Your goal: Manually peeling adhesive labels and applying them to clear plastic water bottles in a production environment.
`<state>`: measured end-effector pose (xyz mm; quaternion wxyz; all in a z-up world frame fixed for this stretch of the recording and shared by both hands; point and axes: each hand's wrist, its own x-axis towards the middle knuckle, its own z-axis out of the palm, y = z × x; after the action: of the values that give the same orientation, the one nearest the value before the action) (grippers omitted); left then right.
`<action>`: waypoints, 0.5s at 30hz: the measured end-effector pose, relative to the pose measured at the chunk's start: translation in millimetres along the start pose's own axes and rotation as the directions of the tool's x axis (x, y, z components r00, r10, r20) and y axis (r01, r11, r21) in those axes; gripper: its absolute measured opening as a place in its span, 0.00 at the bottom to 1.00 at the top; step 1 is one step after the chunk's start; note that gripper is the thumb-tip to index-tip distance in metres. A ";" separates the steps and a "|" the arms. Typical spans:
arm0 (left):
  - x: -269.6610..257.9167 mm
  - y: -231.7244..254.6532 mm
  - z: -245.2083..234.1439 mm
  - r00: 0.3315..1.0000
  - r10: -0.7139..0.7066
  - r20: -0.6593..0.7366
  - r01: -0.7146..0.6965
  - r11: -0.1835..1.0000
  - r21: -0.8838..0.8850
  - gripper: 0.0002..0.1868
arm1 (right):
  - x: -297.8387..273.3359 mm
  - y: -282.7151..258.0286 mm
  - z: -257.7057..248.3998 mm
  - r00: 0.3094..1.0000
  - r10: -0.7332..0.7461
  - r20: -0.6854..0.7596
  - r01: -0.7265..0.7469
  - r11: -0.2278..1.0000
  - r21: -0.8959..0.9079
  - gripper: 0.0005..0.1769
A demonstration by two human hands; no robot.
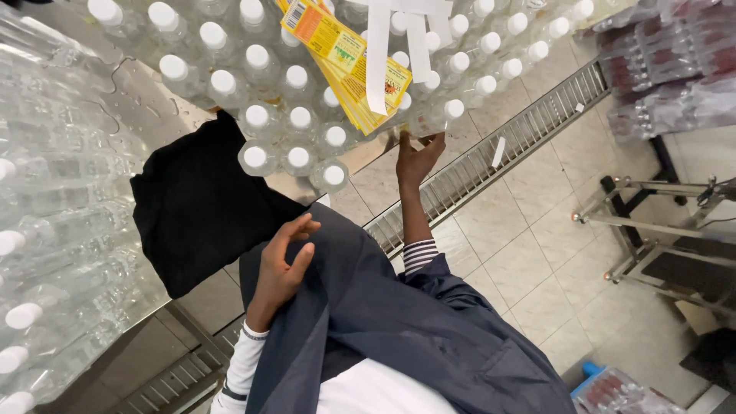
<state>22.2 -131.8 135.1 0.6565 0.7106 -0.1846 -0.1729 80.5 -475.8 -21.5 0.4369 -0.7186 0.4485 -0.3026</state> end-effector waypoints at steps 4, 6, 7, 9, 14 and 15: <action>-11.0 -3.6 -1.3 0.997 -0.053 -0.050 0.052 0.999 -0.013 0.24 | 8.7 33.5 3.6 0.995 -0.099 -0.021 0.099 0.995 0.010 0.35; -7.8 -5.5 -2.7 0.998 -0.048 -0.039 0.047 0.999 -0.012 0.24 | 21.0 42.7 10.1 0.993 -0.095 -0.065 0.098 0.995 0.032 0.38; -9.2 -5.1 -2.8 0.998 -0.059 -0.038 0.059 0.998 -0.014 0.23 | 26.7 48.8 15.2 0.993 -0.084 -0.089 0.088 0.995 0.042 0.39; -12.8 -4.7 -4.2 0.996 -0.075 -0.040 0.075 0.997 -0.012 0.23 | 34.8 58.5 21.8 0.992 -0.068 -0.107 0.074 0.996 0.053 0.40; -23.3 -14.4 -11.5 0.993 -0.082 -0.085 0.085 0.996 0.030 0.22 | 72.9 141.9 38.9 0.978 -0.171 -0.121 0.163 0.984 -0.076 0.64; -25.4 -20.3 -11.8 0.980 -0.102 -0.170 0.113 0.992 0.057 0.22 | 51.0 132.1 18.1 0.984 -0.174 -0.035 0.172 0.984 -0.039 0.64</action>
<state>6.5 -107.7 115.9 0.6355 0.7529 -0.0961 -0.1417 66.3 -544.2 -146.0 0.3872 -0.7566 0.3981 -0.3452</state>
